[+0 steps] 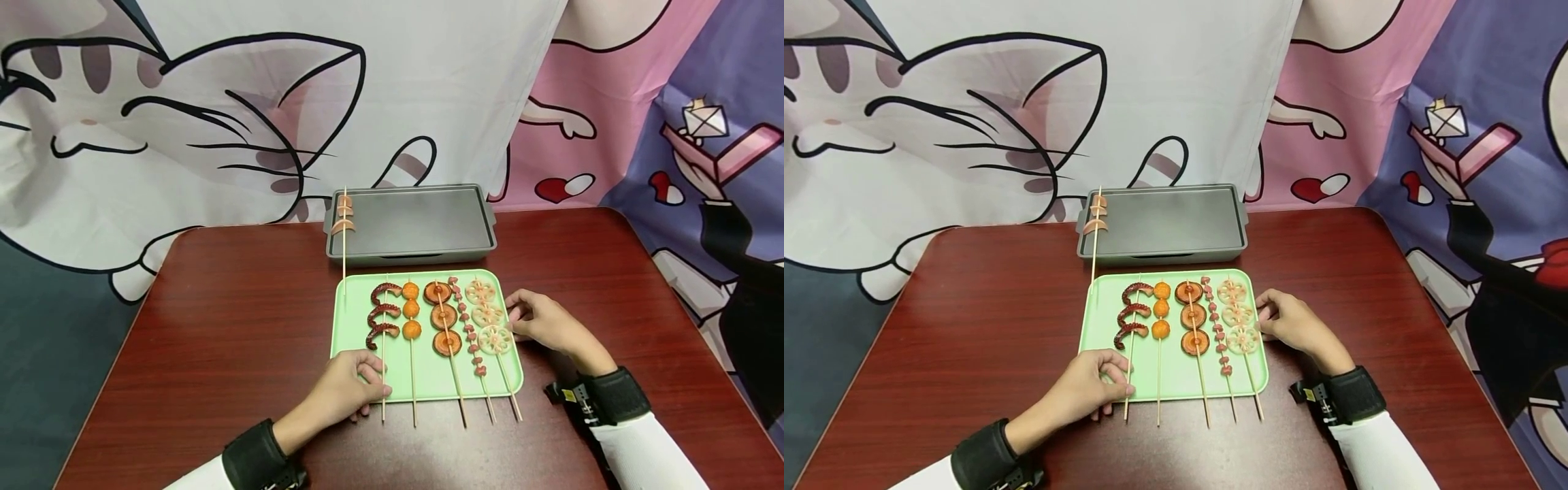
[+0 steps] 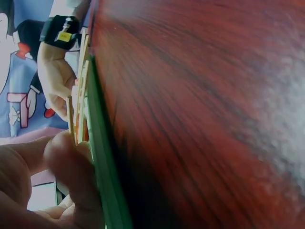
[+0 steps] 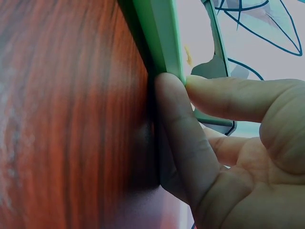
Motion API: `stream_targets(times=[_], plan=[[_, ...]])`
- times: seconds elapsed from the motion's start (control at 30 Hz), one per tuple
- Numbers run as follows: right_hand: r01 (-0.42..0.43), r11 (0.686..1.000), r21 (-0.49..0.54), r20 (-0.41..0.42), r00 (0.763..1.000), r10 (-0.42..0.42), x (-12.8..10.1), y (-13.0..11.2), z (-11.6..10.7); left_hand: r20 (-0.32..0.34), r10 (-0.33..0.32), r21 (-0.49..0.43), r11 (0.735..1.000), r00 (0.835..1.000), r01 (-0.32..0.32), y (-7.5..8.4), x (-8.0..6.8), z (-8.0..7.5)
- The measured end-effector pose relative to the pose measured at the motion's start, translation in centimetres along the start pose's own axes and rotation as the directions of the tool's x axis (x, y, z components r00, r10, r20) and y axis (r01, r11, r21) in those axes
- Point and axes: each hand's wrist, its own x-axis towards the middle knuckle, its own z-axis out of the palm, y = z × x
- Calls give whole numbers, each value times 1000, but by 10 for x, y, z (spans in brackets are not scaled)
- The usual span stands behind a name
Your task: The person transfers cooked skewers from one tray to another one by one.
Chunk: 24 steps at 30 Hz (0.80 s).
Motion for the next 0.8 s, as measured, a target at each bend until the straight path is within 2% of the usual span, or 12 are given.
stream_targets(times=[0.13, 0.27, 0.37, 0.47, 0.57, 0.7, 0.8], plan=[[-1, 1000, 1, -5, 1000, 1, 0, -2, 0, -53, 65, 183, 982, 996, -54, -3, 1, 2], [-2, 1000, -8, -11, 1000, 2, 0, -2, -1, -87, 135, 358, 929, 987, -96, -3, 1, 4], [-2, 1000, -13, -12, 1000, 2, 1, -2, -1, -92, 169, 438, 892, 981, -113, -3, 0, 4], [-1, 1000, -14, -11, 1000, 1, 1, -2, -1, -93, 177, 471, 875, 980, -113, -1, -1, 4], [-1, 1000, -12, -11, 1000, 1, 1, -2, 0, -115, 182, 484, 869, 977, -105, 1, -3, 1], [-2, 1000, -11, -11, 1000, 2, 1, -2, 1, -179, 190, 476, 875, 965, -84, 5, -5, -5], [-3, 1000, -7, -10, 1000, 3, 0, -2, 1, -231, 208, 491, 868, 950, -71, 7, -5, -10]])
